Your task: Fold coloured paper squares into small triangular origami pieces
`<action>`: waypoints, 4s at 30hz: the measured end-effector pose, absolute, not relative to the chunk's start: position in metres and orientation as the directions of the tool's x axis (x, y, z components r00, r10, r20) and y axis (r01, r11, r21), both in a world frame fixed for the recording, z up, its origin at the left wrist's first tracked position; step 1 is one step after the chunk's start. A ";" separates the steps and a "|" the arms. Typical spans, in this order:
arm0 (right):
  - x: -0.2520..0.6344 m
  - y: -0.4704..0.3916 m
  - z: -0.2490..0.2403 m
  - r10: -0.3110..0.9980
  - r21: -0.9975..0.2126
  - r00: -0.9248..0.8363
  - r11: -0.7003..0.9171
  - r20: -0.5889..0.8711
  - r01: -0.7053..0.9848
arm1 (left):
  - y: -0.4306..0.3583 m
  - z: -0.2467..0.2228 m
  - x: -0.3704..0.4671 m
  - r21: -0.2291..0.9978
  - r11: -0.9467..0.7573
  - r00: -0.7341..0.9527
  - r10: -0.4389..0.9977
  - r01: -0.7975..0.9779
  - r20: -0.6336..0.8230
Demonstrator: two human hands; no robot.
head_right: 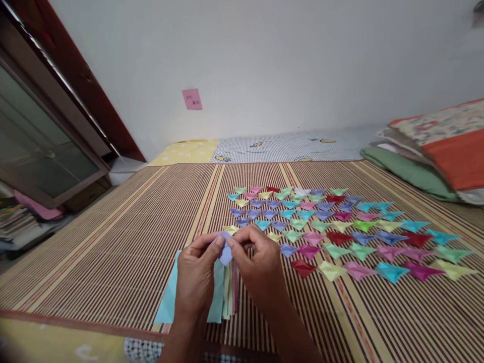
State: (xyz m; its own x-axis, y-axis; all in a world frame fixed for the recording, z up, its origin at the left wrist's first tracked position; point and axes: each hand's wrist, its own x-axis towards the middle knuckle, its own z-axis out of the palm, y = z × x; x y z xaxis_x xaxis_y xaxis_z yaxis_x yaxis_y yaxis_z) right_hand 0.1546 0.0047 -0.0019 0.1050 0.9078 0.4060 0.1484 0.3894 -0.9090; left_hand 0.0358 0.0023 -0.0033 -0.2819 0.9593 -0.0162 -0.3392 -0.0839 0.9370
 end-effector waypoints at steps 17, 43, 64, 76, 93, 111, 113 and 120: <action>0.156 0.013 -0.016 0.973 -0.946 0.097 0.226 0.209 -0.231 | -0.001 -0.006 0.036 0.962 -0.207 -0.389 0.913 -0.180 0.124; 0.168 0.013 -0.009 0.986 -0.984 -0.060 0.150 0.156 -0.098 | 0.000 -0.012 0.035 0.947 -0.285 -0.377 0.902 -0.148 0.212; 0.164 0.007 -0.004 0.917 -0.920 0.088 0.382 0.389 0.085 | -0.001 0.000 0.036 0.952 -0.130 -0.121 0.988 -0.278 0.100; 0.172 0.007 -0.003 0.949 -0.949 0.022 0.314 0.314 0.019 | -0.001 -0.005 0.036 0.952 -0.043 -0.013 0.999 -0.303 0.041; 0.174 0.011 -0.007 0.950 -0.944 -0.089 0.307 0.298 0.117 | 0.008 -0.009 0.018 0.953 0.003 -0.046 0.999 -0.303 -0.018; 0.171 0.013 -0.010 0.975 -0.976 -0.047 0.218 0.218 -0.016 | 0.008 -0.007 0.020 0.926 -0.059 -0.093 0.995 -0.372 0.026; 0.169 0.013 -0.008 0.975 -0.976 -0.040 0.218 0.218 -0.017 | 0.008 -0.007 0.023 0.894 -0.089 -0.175 0.985 -0.438 0.012; 0.158 0.008 -0.007 0.973 -0.967 0.011 0.229 0.229 -0.107 | 0.004 -0.007 0.036 0.835 -0.045 -0.125 0.992 -0.549 -0.028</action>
State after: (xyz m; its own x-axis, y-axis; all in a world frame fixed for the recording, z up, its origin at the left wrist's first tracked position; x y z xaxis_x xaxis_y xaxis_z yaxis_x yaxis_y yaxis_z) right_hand 0.1579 0.0082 -0.0066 0.0105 0.9733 0.2292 -0.1073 0.2290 -0.9675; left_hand 0.0361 0.0037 -0.0072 -0.1246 0.9918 -0.0279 -0.5490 -0.0455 0.8346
